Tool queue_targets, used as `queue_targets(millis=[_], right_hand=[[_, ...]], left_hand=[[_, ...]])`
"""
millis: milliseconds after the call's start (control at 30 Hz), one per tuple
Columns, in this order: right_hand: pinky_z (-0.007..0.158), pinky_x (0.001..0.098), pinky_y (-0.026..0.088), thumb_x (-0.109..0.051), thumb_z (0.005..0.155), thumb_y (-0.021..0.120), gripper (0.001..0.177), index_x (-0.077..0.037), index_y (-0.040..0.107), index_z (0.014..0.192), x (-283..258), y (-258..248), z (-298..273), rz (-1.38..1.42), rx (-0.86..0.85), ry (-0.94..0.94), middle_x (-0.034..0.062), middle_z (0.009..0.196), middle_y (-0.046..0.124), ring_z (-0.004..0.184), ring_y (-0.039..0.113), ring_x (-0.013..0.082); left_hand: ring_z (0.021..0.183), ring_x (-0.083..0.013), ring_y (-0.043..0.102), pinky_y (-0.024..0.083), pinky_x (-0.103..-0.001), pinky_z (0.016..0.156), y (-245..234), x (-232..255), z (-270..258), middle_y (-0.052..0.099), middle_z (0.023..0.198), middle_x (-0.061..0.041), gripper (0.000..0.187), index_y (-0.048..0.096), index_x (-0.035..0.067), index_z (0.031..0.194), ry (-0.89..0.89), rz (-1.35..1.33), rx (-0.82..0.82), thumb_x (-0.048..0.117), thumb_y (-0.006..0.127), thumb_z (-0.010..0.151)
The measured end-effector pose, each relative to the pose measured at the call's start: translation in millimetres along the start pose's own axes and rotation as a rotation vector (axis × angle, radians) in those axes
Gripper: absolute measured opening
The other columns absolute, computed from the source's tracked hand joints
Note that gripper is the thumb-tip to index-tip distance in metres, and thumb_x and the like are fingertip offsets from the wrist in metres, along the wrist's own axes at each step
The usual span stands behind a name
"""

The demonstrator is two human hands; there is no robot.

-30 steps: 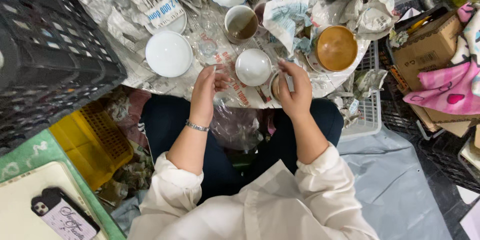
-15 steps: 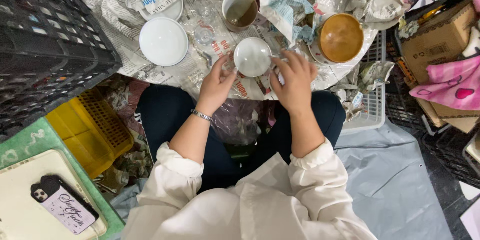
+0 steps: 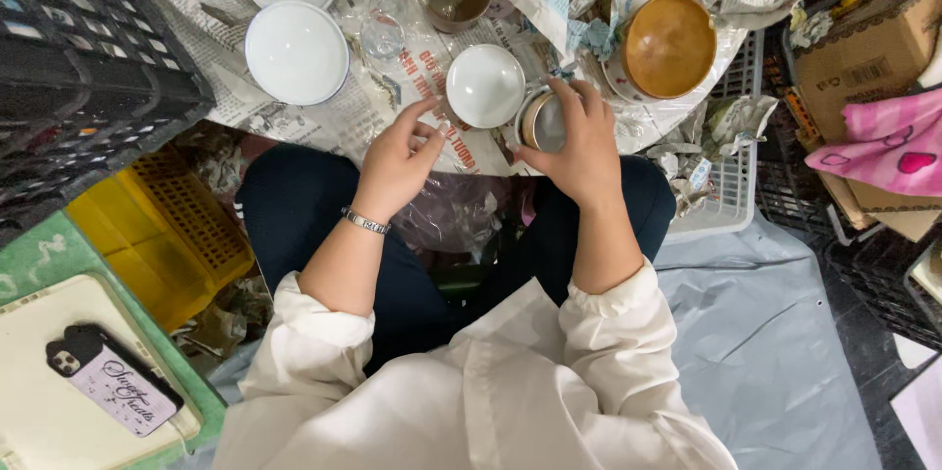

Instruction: The person wraps small ceramic bowls and plates with newspaper. They fold the paper around each item, tuck the edges, and place the wrapped items into a pile. The person handles the dishes one at a time and uses only their hands to fold the newspaper.

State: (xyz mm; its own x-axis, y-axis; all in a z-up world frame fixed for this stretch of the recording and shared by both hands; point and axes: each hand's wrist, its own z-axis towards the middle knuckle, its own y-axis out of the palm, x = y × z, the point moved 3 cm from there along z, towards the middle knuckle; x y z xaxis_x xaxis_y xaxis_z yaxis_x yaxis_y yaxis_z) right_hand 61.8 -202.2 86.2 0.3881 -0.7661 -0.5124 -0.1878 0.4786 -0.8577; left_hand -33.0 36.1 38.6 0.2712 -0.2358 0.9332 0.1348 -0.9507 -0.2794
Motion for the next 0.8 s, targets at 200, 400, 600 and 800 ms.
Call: queue_targets(millis=[200, 400, 600, 800], right_hand=[[0.111, 0.0518, 0.041, -0.029, 0.064, 0.096, 0.096, -0.009, 0.051, 0.146, 7.4, 3.0, 1.5, -0.002, 0.122, -0.011, 0.0241, 0.145, 0.047, 0.132, 0.046, 0.0465], [0.109, 0.0501, 0.044, -0.036, 0.071, 0.100, 0.099, -0.011, 0.047, 0.151, 16.7, 9.4, 9.5, -0.018, 0.212, 0.086, 0.0215, 0.146, 0.047, 0.132, 0.048, 0.0449], [0.110, 0.0564, 0.037, -0.041, 0.071, 0.101, 0.107, -0.012, 0.043, 0.156, 9.9, 7.6, 4.8, -0.111, 0.209, 0.040, 0.0228, 0.153, 0.040, 0.138, 0.040, 0.0478], [0.120, 0.0574, 0.028, -0.035, 0.088, 0.097, 0.098, -0.014, 0.037, 0.162, 6.3, -9.1, 21.6, -0.246, 0.366, -0.038, 0.0195, 0.162, 0.036, 0.147, 0.036, 0.0414]], left_hand=[[0.071, -0.0135, 0.067, 0.054, -0.030, 0.065, 9.9, 2.2, 9.6, 0.071, 0.090, -0.003, 0.042, 0.060, 0.011, 0.137, 0.007, 0.011, 0.041, 0.021, 0.067, 0.097], [0.070, -0.0163, 0.070, 0.055, -0.033, 0.066, 22.1, 10.7, 12.2, 0.072, 0.090, -0.003, 0.043, 0.059, 0.012, 0.137, 0.018, 0.107, -0.019, 0.026, 0.067, 0.096], [0.071, -0.0169, 0.070, 0.055, -0.033, 0.067, 20.2, 17.0, 10.2, 0.073, 0.091, -0.003, 0.042, 0.061, 0.013, 0.136, 0.065, 0.134, -0.032, 0.028, 0.067, 0.097], [0.070, -0.0167, 0.067, 0.054, -0.033, 0.067, 20.8, 17.7, 19.7, 0.072, 0.089, -0.003, 0.037, 0.063, 0.011, 0.132, 0.067, 0.107, -0.052, 0.026, 0.066, 0.097]])
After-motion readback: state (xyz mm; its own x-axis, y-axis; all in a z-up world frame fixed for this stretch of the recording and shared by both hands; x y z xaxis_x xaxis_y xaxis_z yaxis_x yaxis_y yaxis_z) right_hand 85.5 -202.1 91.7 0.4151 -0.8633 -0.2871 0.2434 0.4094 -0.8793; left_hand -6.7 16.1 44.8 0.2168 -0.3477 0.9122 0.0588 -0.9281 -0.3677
